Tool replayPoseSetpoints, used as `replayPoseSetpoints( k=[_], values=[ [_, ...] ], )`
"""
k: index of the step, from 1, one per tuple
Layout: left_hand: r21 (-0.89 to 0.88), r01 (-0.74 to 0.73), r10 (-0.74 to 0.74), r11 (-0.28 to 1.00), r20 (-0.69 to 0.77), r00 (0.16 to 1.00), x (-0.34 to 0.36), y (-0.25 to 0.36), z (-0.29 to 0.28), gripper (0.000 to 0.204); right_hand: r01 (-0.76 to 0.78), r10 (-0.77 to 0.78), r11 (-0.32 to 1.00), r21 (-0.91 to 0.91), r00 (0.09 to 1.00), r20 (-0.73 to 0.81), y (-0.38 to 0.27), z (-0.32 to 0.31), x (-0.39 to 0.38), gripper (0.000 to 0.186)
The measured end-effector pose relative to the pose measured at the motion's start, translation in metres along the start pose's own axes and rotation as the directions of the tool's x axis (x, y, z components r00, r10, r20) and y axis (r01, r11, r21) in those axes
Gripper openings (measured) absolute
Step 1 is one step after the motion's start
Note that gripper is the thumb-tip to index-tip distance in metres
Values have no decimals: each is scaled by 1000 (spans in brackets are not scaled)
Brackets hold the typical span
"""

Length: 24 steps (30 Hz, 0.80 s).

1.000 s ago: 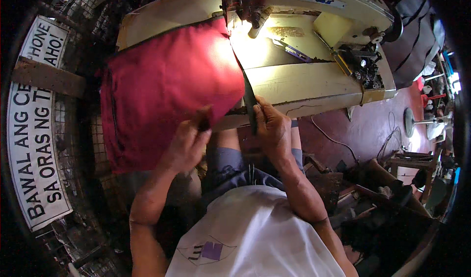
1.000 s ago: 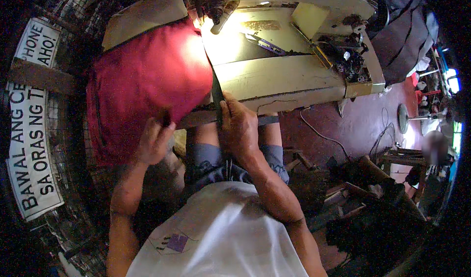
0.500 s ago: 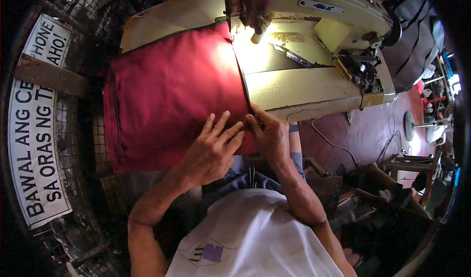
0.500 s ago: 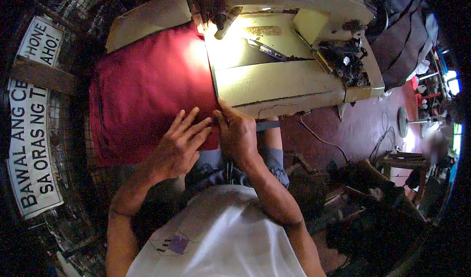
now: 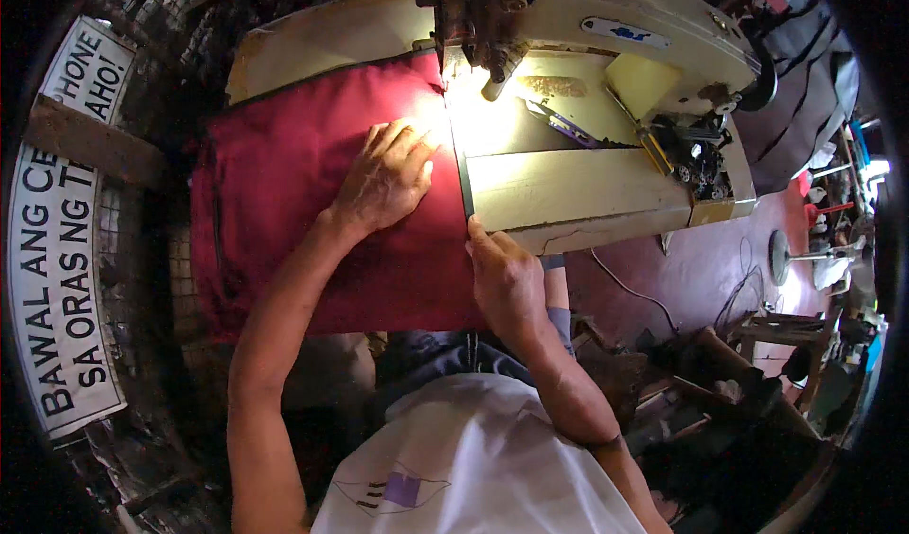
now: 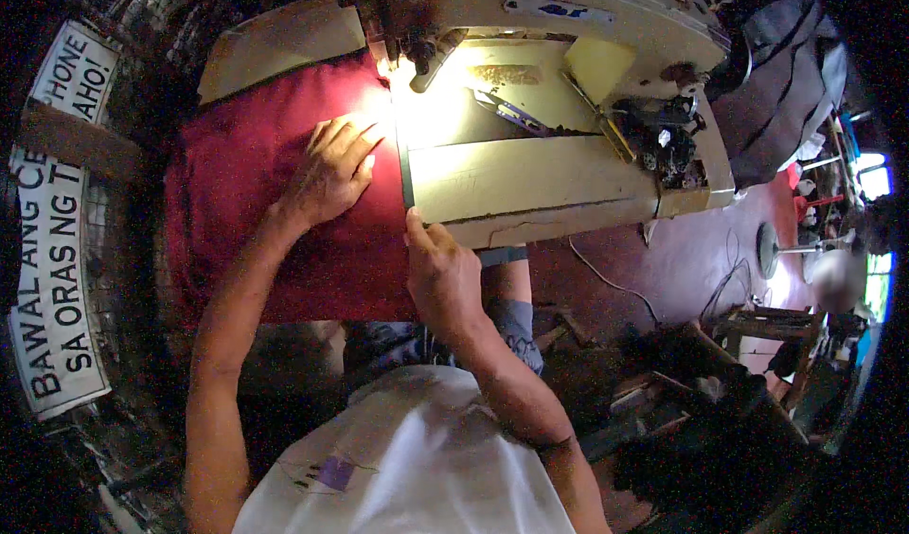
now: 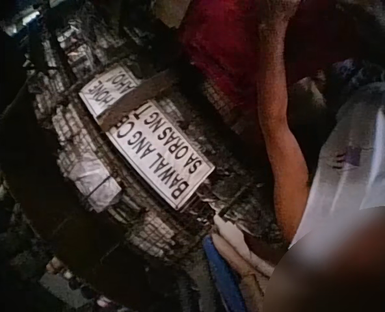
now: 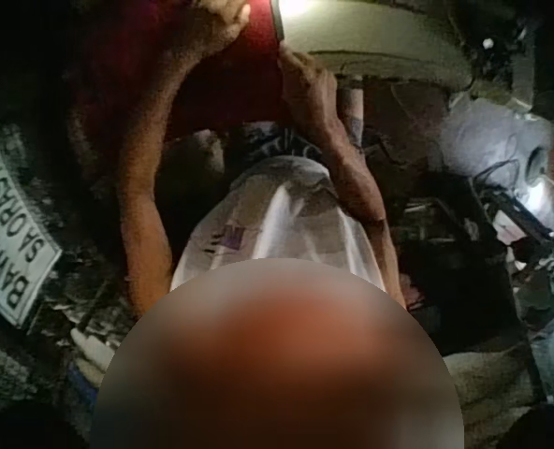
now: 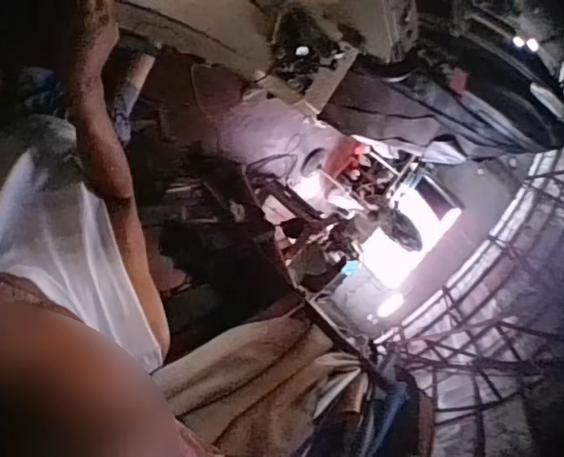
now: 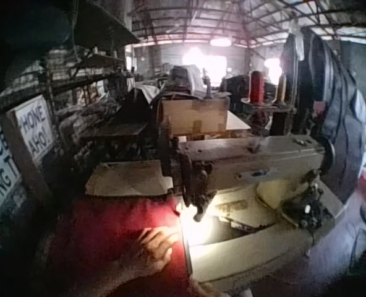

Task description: Sewing a black strap onto a pink fabric bag using an industrial sewing machine.

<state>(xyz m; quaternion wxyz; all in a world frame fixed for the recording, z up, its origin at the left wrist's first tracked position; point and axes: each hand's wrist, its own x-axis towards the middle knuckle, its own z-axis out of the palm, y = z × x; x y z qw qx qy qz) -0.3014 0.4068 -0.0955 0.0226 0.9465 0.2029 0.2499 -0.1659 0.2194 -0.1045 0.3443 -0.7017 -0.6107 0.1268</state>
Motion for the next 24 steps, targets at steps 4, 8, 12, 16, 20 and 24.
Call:
replayPoseSetpoints(
  k=[4,8,12,16,20,24],
  values=[
    [20,-5,5,1000,-4,1000,0,1,5,42,-9,16,994,-107,998,68,-2,1,0,38],
    [-55,-54,60,997,120,991,6,4,5,61,10,4,993,-121,993,115,-3,-4,2,43],
    [-53,-5,16,999,206,978,6,3,2,59,46,-34,991,-122,994,105,-10,-12,7,45],
    [-96,-30,44,995,140,989,5,-1,-1,53,-15,46,977,-214,989,141,-17,-18,9,27],
    [-155,9,16,988,162,987,5,-4,-6,53,47,-4,976,-211,980,200,-18,-20,12,45],
    [-184,10,20,983,160,987,9,-8,-4,50,32,6,980,-196,981,193,-19,-19,18,44]
  ],
)
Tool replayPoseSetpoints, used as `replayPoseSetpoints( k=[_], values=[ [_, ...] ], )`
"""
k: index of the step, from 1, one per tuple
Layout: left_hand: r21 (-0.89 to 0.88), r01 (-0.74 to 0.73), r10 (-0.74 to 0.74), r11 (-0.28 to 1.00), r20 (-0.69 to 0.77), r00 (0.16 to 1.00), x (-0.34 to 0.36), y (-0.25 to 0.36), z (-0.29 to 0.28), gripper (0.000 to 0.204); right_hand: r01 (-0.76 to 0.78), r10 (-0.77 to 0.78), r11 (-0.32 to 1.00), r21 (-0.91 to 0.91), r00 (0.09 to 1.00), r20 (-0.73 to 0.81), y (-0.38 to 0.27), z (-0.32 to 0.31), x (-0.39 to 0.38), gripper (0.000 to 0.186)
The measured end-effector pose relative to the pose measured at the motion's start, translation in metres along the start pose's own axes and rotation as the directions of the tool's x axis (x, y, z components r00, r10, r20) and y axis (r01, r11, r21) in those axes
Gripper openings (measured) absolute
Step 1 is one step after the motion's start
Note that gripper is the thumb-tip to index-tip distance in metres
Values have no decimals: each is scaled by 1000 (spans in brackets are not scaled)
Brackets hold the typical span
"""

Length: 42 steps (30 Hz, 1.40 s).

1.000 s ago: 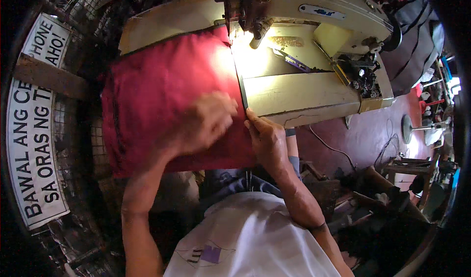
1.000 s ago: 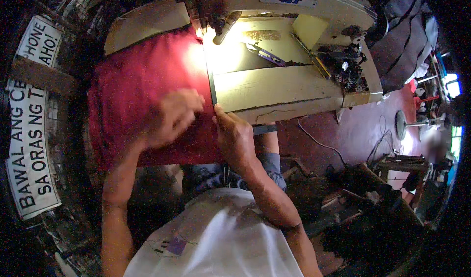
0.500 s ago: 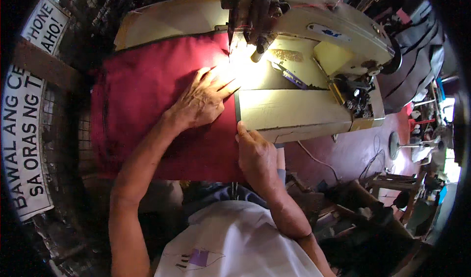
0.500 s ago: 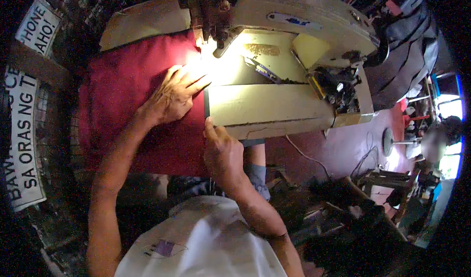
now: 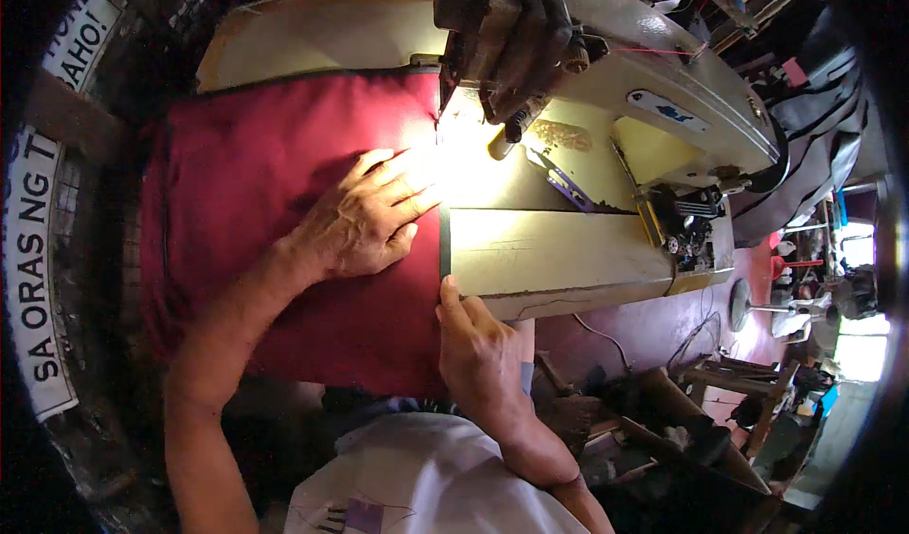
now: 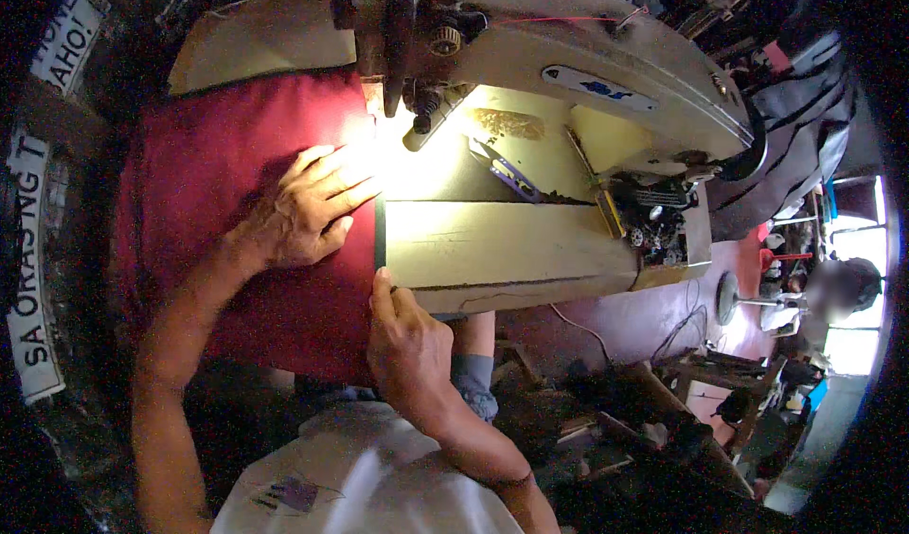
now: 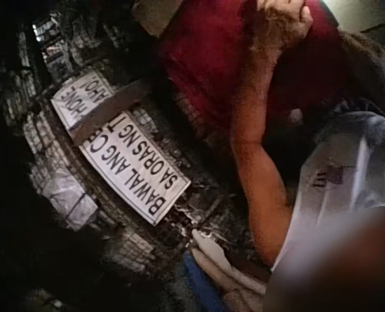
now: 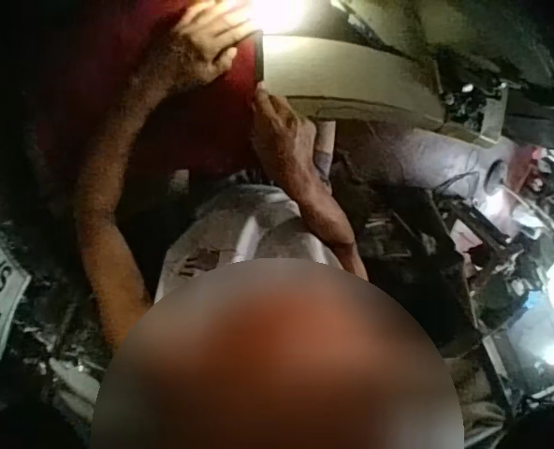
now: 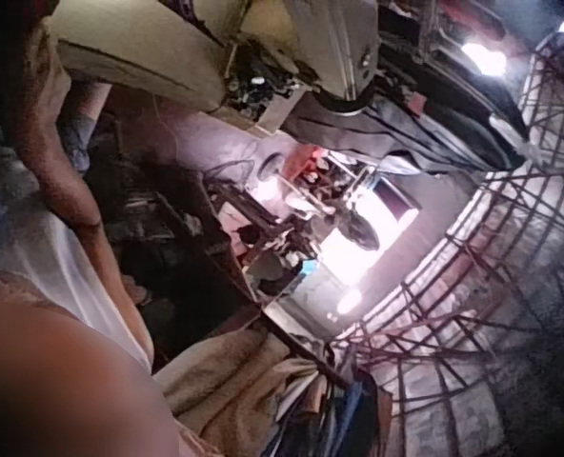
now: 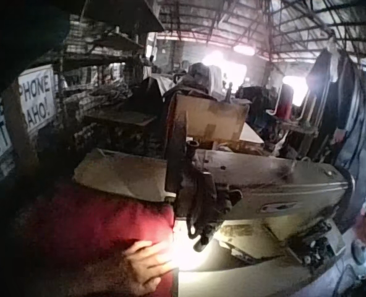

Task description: Sewing a black strap onto a pink fabric bag using an industrial sewing machine.

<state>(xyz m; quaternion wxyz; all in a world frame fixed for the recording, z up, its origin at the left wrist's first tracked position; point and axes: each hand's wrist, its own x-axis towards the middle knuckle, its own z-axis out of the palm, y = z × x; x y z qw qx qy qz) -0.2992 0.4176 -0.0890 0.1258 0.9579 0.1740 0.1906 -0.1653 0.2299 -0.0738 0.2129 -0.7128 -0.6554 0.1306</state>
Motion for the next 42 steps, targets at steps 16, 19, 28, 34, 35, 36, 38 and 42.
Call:
replayPoseSetpoints(
  k=[16,19,28,34,35,36,38,42],
  values=[
    [97,-52,49,994,42,998,-4,0,-1,50,-35,36,999,-18,997,72,-1,0,26,44],
    [47,-16,14,999,26,1000,-5,-1,1,49,-77,77,997,7,996,44,-2,1,29,27],
    [56,-49,47,997,26,999,11,-27,0,47,-114,114,993,4,993,22,0,0,52,25],
    [117,-116,109,986,62,992,-2,-4,4,44,-106,106,994,-1,994,30,2,0,51,27],
    [76,-63,60,995,48,997,-4,1,4,44,-97,97,995,9,995,23,3,0,51,28],
    [39,-9,8,999,28,1000,-4,3,4,45,-109,109,994,25,994,9,3,0,51,28],
    [26,-25,24,999,23,999,-2,2,3,44,-106,105,994,40,994,24,4,2,51,29],
    [45,-33,31,998,38,999,6,-4,1,47,-118,117,992,39,993,25,7,6,58,33]
  ],
)
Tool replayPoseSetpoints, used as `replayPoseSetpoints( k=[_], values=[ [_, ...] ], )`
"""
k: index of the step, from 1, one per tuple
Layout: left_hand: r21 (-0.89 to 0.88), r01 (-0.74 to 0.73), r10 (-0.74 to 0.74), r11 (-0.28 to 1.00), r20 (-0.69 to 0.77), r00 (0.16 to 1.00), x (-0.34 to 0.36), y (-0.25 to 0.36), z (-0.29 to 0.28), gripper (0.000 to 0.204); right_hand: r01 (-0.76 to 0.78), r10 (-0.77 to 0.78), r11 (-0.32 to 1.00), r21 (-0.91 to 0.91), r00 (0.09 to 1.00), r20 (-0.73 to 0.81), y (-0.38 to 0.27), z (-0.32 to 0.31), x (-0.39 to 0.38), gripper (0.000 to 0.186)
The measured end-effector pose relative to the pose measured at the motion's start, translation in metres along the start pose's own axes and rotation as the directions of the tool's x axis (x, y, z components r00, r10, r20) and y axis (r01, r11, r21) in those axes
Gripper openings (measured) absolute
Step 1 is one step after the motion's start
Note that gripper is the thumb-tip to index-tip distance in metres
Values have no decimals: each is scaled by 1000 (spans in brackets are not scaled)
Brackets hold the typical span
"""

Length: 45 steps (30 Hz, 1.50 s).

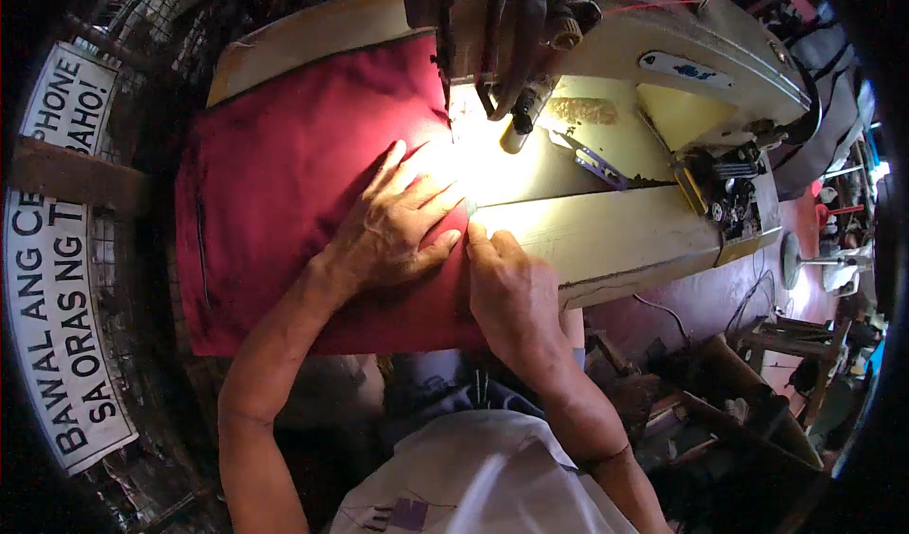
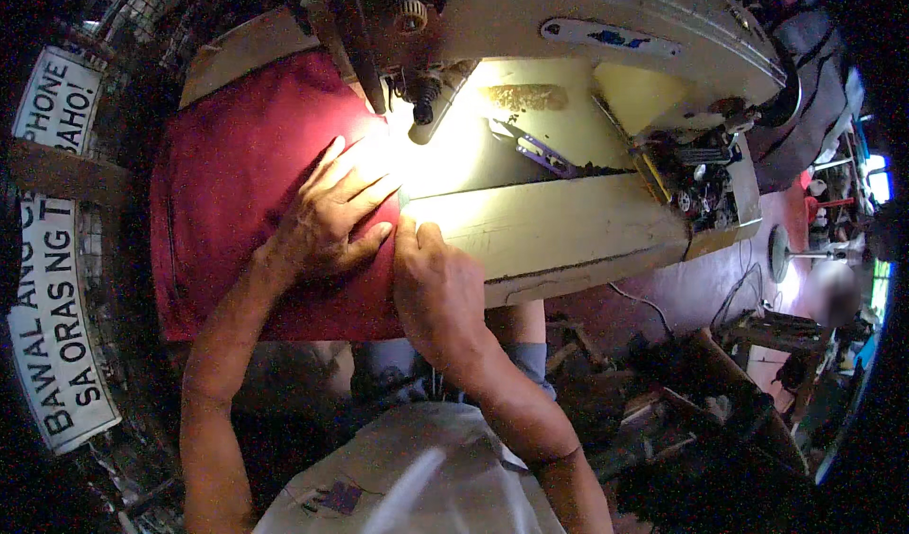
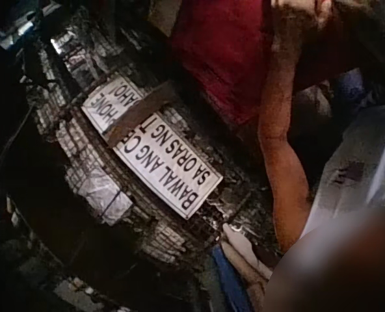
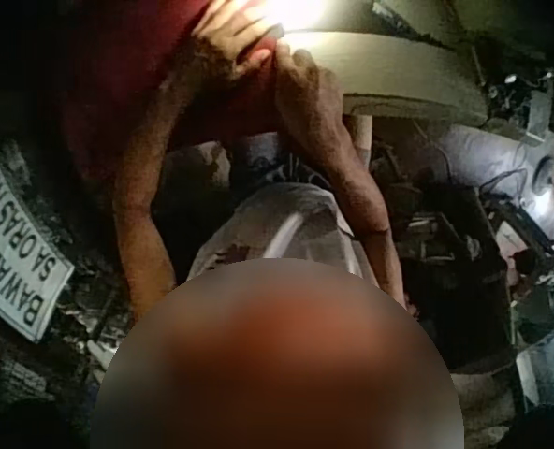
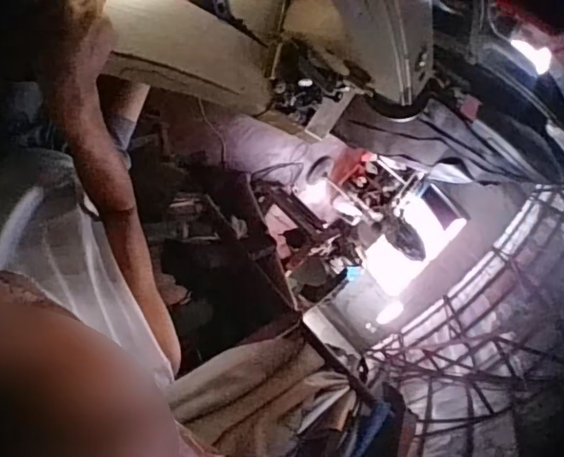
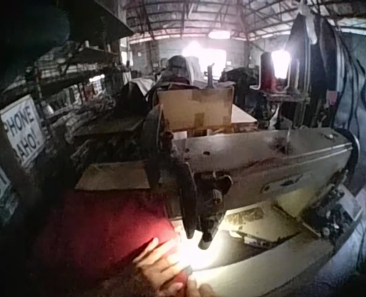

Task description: Sewing a black strap onto a pink fabric bag using an industrial sewing machine.

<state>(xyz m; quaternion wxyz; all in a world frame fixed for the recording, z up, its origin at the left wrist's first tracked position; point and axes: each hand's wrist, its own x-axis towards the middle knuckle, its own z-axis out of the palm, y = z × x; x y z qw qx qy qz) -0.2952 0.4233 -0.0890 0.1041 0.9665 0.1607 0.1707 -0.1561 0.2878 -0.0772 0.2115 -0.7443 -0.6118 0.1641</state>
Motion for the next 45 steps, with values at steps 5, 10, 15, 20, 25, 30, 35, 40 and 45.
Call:
replayPoseSetpoints(
  k=[5,10,15,20,25,30,35,40,45],
  values=[
    [25,-7,8,1000,-51,999,7,-9,0,46,23,-23,999,-24,1000,15,3,1,14,29],
    [17,-34,35,999,-28,999,6,-15,3,43,26,-26,1000,-7,1000,-13,2,1,15,23],
    [27,-47,48,999,-47,998,13,-25,0,43,58,-58,998,11,997,-44,2,6,25,19],
    [41,-84,86,996,-50,995,14,-26,-3,40,69,-68,998,8,996,-51,3,10,29,16],
    [63,-57,62,996,-85,994,15,-22,-2,35,80,-81,997,-6,993,-86,2,10,29,15],
    [43,-91,95,995,-107,990,21,-35,1,36,70,-67,996,47,995,-73,3,7,37,12],
    [52,-124,129,991,-109,986,26,-47,3,35,141,-131,988,58,981,-146,8,8,51,7],
    [125,-149,158,981,-69,985,14,-28,-4,36,57,-41,987,151,994,-106,6,0,27,21],
    [-102,-59,56,993,-28,998,-29,25,-13,53,-236,240,953,188,971,0,3,-12,-44,49]
  ],
)
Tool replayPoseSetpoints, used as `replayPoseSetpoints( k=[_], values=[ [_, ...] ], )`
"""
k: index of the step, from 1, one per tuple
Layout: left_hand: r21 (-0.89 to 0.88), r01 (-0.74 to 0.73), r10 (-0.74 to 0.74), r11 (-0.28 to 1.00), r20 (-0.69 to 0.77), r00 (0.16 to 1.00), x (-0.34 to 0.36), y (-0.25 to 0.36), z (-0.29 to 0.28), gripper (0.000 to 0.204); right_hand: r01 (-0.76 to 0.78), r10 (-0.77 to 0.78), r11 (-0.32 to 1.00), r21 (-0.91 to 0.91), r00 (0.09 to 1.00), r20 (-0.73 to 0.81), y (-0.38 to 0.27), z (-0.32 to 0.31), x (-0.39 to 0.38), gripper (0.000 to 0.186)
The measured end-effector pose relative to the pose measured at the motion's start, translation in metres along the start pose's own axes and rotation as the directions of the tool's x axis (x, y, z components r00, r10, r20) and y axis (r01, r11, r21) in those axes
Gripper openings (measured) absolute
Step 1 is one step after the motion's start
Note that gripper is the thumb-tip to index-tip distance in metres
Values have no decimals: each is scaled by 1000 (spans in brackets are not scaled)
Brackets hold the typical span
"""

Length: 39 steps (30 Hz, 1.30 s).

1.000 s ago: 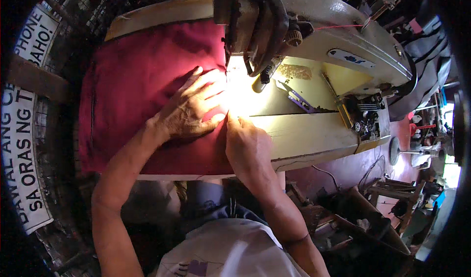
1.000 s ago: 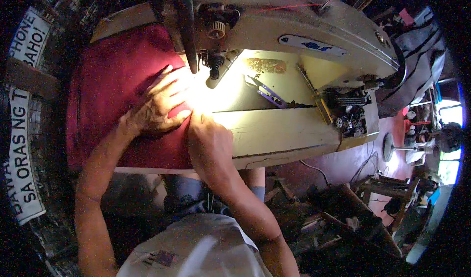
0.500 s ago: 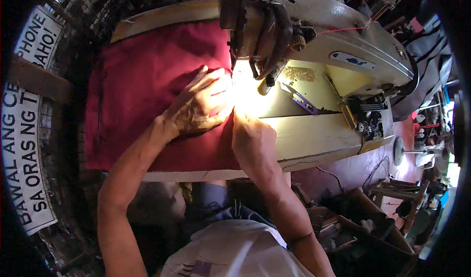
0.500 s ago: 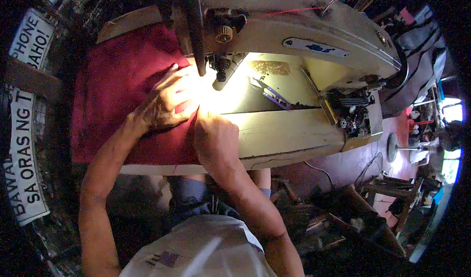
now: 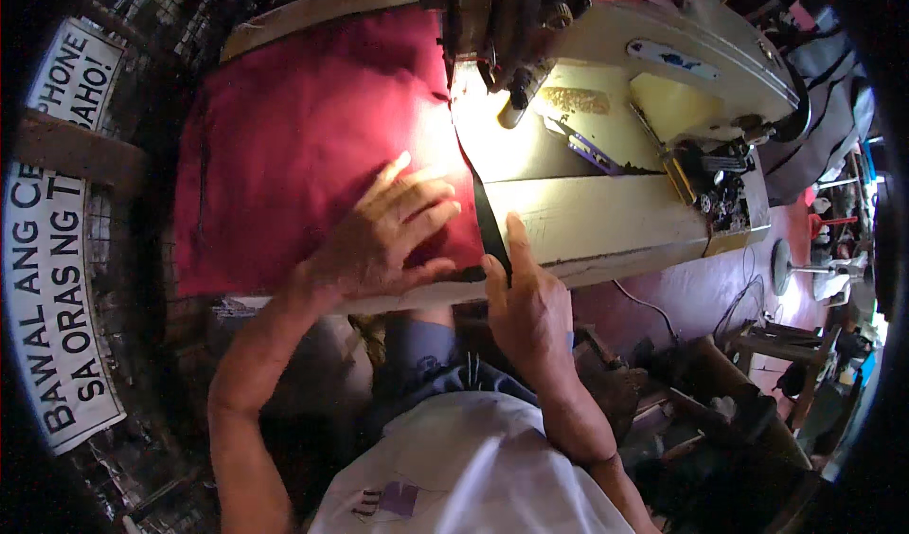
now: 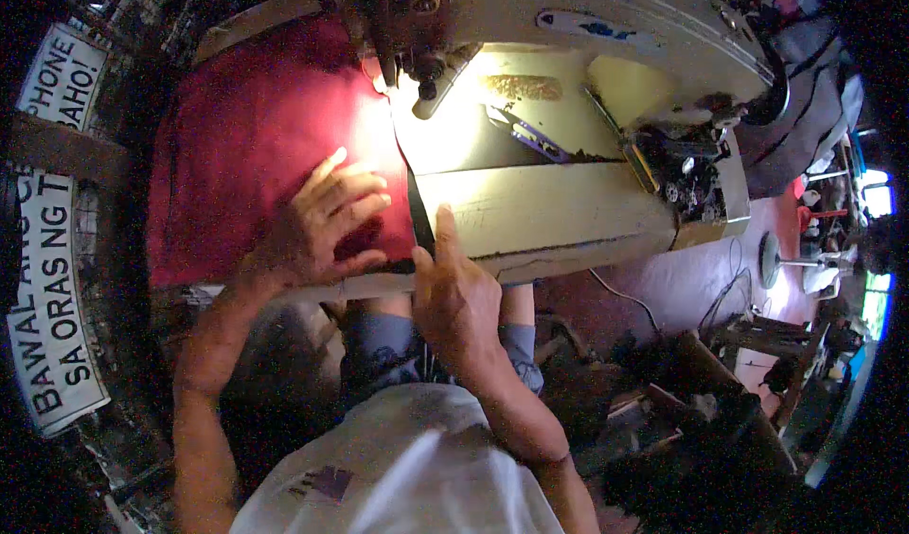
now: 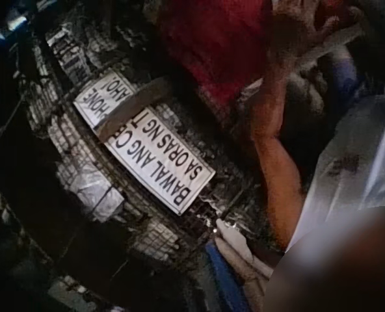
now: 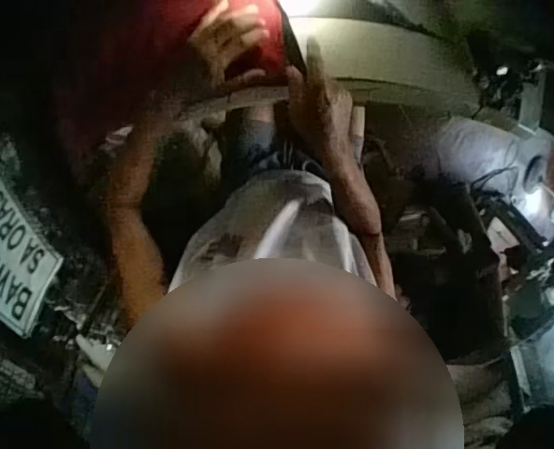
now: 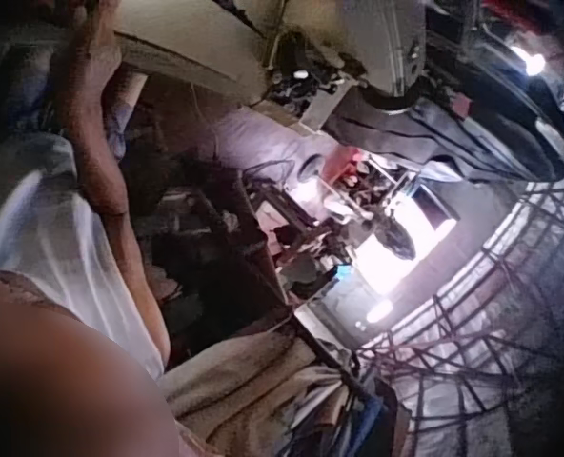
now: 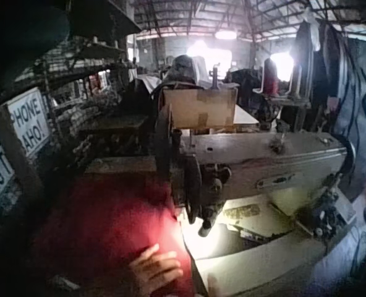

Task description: Sewing a black strap onto a pink fabric bag using an industrial sewing machine.

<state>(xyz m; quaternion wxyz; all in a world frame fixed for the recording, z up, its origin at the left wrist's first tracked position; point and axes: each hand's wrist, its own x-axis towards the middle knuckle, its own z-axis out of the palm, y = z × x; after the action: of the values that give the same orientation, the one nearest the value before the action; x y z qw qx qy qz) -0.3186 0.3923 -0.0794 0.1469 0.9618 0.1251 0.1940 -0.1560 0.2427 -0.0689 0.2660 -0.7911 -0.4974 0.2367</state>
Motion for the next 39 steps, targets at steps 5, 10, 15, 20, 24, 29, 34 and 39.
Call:
replayPoseSetpoints(
  k=[5,10,15,20,24,29,34,39],
  values=[
    [-52,-58,56,997,-27,998,-12,14,10,49,-25,26,999,36,999,-29,20,9,-24,51],
    [-37,-69,68,997,-25,997,-12,16,12,43,78,-62,982,173,993,-99,24,29,-30,49],
    [52,-117,115,992,29,993,-8,19,9,37,181,-165,975,132,978,-125,26,31,-28,48],
    [-2,-52,52,999,27,998,-4,20,6,36,261,-255,961,89,964,-77,24,25,-27,50],
    [11,-59,58,998,23,998,2,15,8,37,301,-293,950,77,951,-100,23,20,-26,51],
    [42,-77,77,996,-6,997,2,9,10,35,388,-386,921,26,921,-53,30,18,-23,54],
    [18,-12,12,1000,-3,1000,5,4,14,45,462,-464,886,-41,884,-60,36,18,-20,66],
    [83,-35,36,996,-6,999,23,-12,11,69,487,-491,870,-69,869,-61,36,16,-20,66]
  ],
)
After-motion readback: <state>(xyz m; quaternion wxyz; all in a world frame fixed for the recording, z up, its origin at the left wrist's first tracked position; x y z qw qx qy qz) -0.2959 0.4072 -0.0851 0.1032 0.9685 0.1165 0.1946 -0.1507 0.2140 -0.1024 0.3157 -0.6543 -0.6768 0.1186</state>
